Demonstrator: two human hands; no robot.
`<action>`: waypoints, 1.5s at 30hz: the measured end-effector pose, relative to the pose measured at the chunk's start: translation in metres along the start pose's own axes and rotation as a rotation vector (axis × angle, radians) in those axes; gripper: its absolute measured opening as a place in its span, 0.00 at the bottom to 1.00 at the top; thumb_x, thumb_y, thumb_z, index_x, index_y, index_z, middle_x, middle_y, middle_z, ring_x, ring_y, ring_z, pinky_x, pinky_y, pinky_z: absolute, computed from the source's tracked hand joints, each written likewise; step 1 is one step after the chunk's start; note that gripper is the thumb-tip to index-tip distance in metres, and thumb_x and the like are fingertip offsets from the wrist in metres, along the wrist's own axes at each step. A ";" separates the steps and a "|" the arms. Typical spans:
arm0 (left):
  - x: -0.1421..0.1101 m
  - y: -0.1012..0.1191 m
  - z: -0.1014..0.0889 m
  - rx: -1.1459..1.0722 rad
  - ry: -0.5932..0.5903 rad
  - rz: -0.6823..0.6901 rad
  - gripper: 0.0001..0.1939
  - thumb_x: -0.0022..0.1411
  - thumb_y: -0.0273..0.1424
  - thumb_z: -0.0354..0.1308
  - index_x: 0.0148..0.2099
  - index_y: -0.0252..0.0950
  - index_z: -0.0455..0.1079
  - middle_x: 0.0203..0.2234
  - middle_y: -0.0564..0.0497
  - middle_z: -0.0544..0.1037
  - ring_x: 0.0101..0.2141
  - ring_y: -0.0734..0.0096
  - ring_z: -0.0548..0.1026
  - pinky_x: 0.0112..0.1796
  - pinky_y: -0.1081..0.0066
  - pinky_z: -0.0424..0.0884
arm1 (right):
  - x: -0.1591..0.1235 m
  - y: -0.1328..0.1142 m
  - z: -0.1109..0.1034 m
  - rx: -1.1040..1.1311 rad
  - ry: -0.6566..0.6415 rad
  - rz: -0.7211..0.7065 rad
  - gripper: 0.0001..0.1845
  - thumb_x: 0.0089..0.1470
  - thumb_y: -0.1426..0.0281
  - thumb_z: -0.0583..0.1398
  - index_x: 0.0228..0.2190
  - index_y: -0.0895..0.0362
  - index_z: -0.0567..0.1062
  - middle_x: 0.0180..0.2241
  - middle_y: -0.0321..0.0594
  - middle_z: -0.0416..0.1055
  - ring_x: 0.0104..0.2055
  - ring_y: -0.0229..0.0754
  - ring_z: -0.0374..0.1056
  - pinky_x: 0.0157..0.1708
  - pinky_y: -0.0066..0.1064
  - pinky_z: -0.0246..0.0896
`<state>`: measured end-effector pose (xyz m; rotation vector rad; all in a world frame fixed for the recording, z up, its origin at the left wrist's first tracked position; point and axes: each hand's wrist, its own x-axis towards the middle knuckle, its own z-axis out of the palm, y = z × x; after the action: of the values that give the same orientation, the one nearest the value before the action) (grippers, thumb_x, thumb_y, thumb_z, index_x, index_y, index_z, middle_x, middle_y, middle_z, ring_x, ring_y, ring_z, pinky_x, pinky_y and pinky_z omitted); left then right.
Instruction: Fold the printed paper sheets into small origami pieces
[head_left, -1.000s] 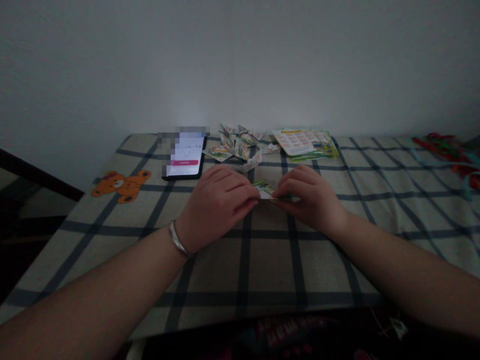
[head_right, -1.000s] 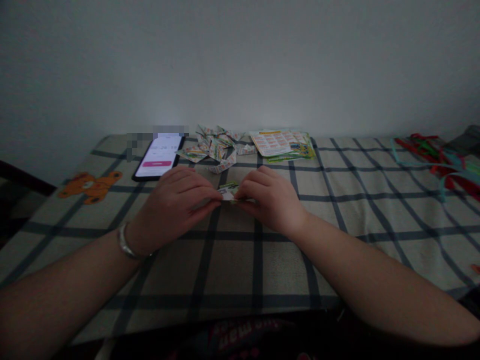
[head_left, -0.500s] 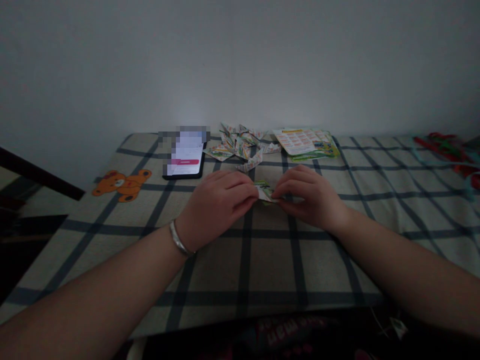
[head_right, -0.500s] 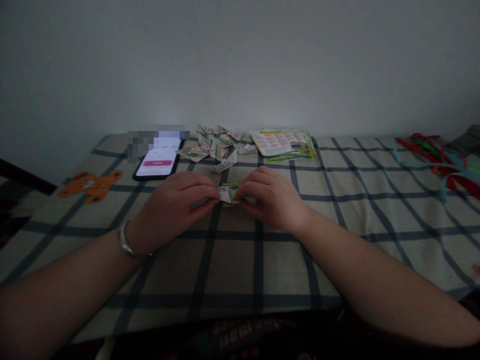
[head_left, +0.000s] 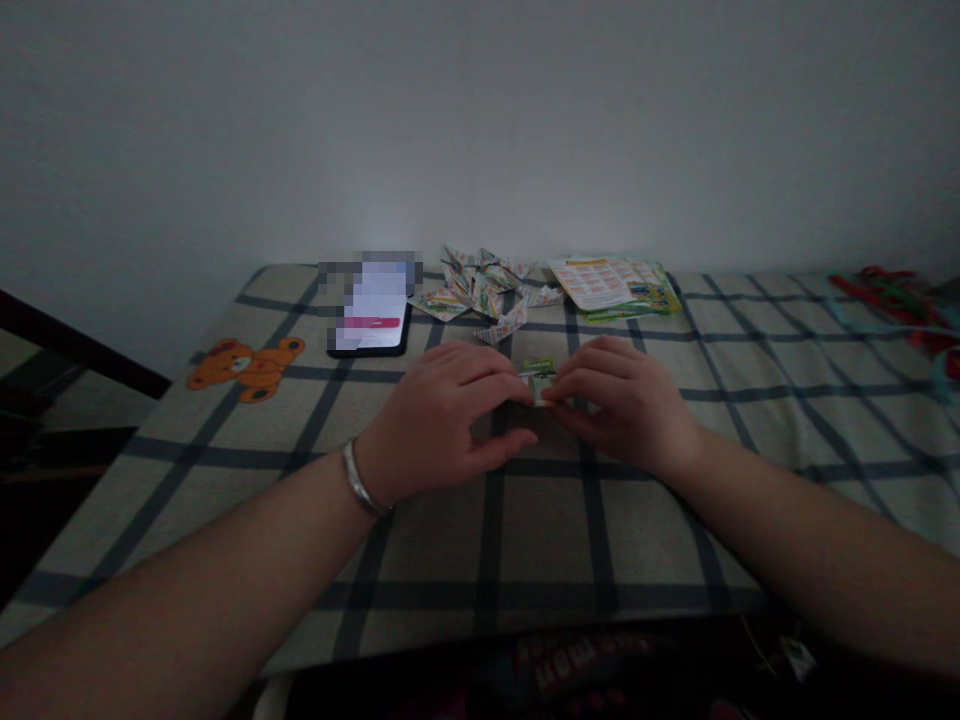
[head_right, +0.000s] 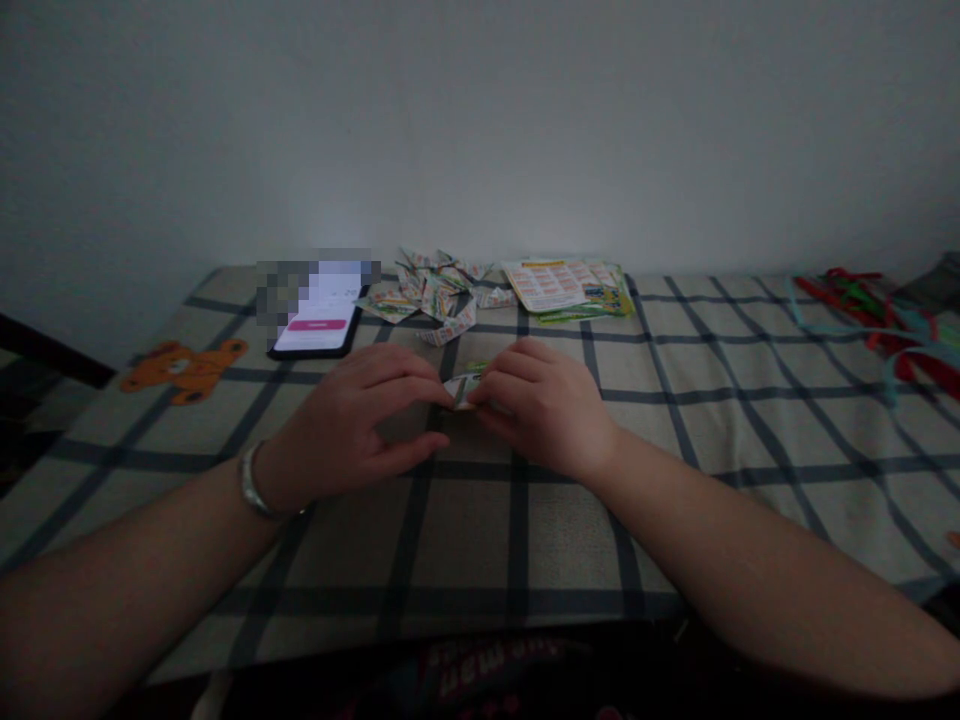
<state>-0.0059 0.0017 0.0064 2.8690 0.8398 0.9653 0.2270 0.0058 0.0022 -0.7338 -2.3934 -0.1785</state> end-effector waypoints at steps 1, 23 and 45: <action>0.000 0.000 0.000 0.012 0.002 0.015 0.13 0.61 0.39 0.60 0.42 0.36 0.73 0.39 0.48 0.76 0.42 0.62 0.73 0.45 0.62 0.68 | 0.000 -0.001 0.000 -0.008 -0.005 -0.002 0.05 0.57 0.69 0.60 0.32 0.56 0.76 0.31 0.40 0.75 0.36 0.43 0.67 0.36 0.34 0.62; -0.003 -0.010 0.002 0.055 -0.095 -0.024 0.06 0.65 0.27 0.53 0.40 0.36 0.72 0.37 0.52 0.76 0.36 0.72 0.74 0.36 0.74 0.69 | 0.002 0.021 0.003 0.092 -0.168 0.073 0.04 0.54 0.73 0.61 0.34 0.56 0.75 0.36 0.41 0.74 0.41 0.45 0.67 0.43 0.37 0.62; -0.002 -0.018 0.005 -0.074 -0.273 -0.025 0.13 0.63 0.22 0.50 0.43 0.36 0.74 0.45 0.49 0.77 0.49 0.66 0.74 0.57 0.58 0.64 | 0.001 0.005 0.003 -0.014 -0.284 0.087 0.07 0.58 0.68 0.59 0.33 0.56 0.77 0.34 0.40 0.78 0.37 0.42 0.72 0.34 0.32 0.62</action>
<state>-0.0131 0.0175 -0.0017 2.8292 0.7941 0.5699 0.2276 0.0114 0.0004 -0.9204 -2.6218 -0.0574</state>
